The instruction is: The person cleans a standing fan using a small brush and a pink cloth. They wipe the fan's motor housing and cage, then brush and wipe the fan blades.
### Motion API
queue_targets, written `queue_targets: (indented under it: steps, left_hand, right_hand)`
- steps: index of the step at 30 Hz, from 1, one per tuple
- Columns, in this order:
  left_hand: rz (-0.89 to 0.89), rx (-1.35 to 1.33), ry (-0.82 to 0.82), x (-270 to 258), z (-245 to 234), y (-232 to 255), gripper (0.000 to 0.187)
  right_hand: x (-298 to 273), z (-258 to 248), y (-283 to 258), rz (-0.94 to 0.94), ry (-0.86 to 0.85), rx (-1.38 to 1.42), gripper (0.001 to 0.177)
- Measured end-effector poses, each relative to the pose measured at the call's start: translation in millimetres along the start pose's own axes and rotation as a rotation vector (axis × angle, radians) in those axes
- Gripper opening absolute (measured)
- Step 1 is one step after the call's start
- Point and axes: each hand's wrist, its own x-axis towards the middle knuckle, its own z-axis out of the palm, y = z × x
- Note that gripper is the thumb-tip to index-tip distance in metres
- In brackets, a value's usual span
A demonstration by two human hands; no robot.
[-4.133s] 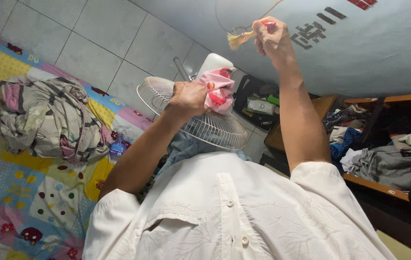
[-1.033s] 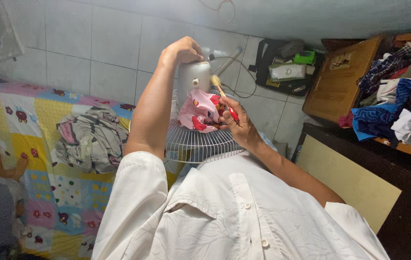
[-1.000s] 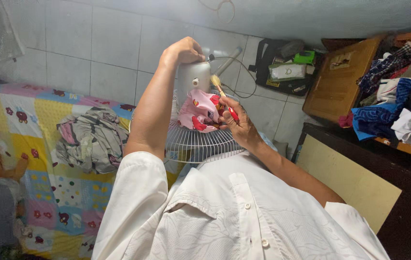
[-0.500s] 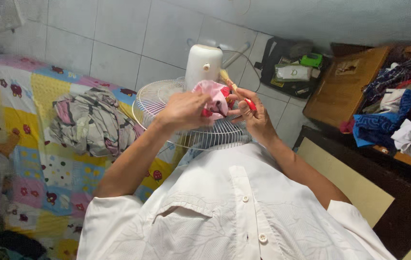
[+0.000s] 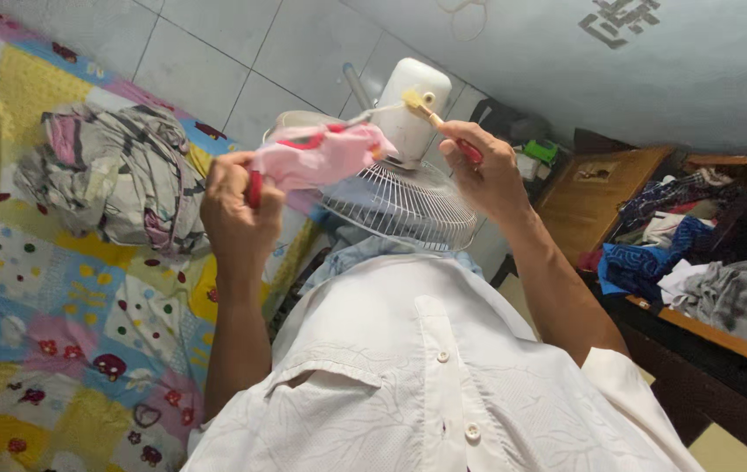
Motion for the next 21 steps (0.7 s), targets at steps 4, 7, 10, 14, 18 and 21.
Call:
queue_targets:
  steps: [4,7,10,14,18,21]
  left_hand:
    - [-0.131,-0.201,0.145,-17.6,9.8,-20.4,0.024]
    - [-0.081,-0.154,0.065,-28.6,23.4,-32.2,0.030]
    - [0.039,-0.141,0.041,-34.7,40.2,-38.1,0.025]
    - [0.270,-0.129,-0.011,-33.5,69.2,-42.6,0.026]
    - [0.321,-0.194,0.033,-33.0,87.2,-52.7,0.025]
    - [0.306,-0.198,0.016,-37.1,90.4,-56.2,0.025]
  right_hand:
    - [12.2,3.9,-12.4,-0.122,-0.267,-0.134,0.022]
    - [28.2,11.8,-19.4,-0.137,-0.146,-0.238,0.020]
    - [43.0,26.9,-26.7,0.012,-0.193,-0.080,0.023]
    - [45.4,36.5,-39.1,-0.075,-0.260,-0.228,0.022]
    - [41.8,5.2,-53.1,0.141,-0.398,-0.622,0.024]
    - [29.7,-2.0,-55.3,0.269,-0.370,-0.769,0.026]
